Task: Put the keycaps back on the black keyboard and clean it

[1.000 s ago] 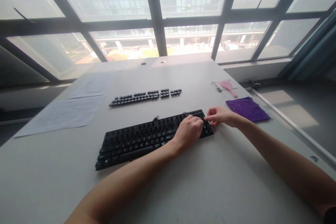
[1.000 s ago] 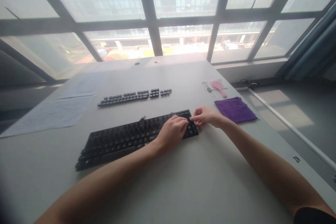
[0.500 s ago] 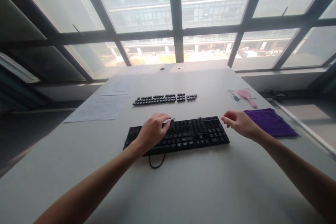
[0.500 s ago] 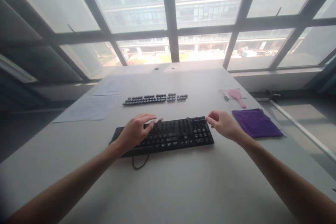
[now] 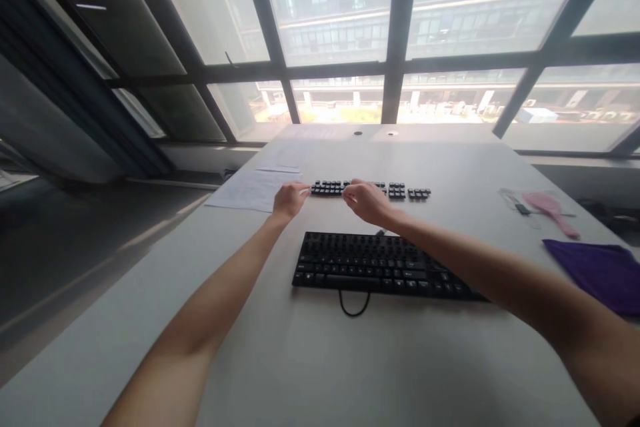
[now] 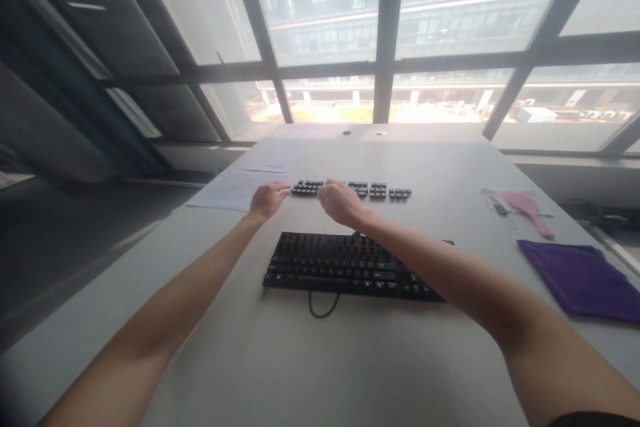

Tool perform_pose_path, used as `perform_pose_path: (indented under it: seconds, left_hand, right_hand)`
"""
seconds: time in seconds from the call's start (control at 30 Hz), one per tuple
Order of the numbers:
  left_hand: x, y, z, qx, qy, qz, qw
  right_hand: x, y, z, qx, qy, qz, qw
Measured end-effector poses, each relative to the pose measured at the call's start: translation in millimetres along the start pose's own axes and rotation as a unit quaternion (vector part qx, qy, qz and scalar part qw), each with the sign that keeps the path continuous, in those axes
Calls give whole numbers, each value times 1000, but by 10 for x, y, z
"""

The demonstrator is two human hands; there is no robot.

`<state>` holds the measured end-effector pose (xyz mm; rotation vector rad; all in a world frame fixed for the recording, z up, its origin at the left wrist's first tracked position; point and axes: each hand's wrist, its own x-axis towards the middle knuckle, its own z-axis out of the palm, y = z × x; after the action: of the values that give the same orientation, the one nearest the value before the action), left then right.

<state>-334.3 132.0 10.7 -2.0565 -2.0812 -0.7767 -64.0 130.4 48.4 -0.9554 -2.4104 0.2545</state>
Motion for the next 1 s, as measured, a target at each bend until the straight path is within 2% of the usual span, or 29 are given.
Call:
perform_pose_path:
  seconds: [0.1,0.23,0.43,0.63,0.73,0.83,0.93,1.0]
  left_hand:
    - [54,-50,146,8,0,2,1000]
    - [80,-175,256,9,5,4,1000]
    - [124,-320,391,-12,-3,20,1000]
    - [130,-323,419,-44,-15,22,999]
    - [108,-297,358,-57,-20,10,998]
    - [23,-259,205,-66,-20,-13,998]
    - [-210,-188,-45,-113,-33,-33,992]
    - [-456,-120,-233,-207,-61,-40,976]
  right_hand:
    - [423,-78,399,-67,-33,-8,997]
    - [734,-82,749,-119,-45,-9,992]
    - [912,-51,1001,-160,-36,-34,986]
    - [976,-77,1106,-161,-54,-25,985]
    - [974,-98,1100,-150,-57,-23,987]
    - [927,-135,1052,-137,-48,-19,989]
    - [790,-190,961,-56,-3,7,998]
    - [632,-238,872,41,23,32,998]
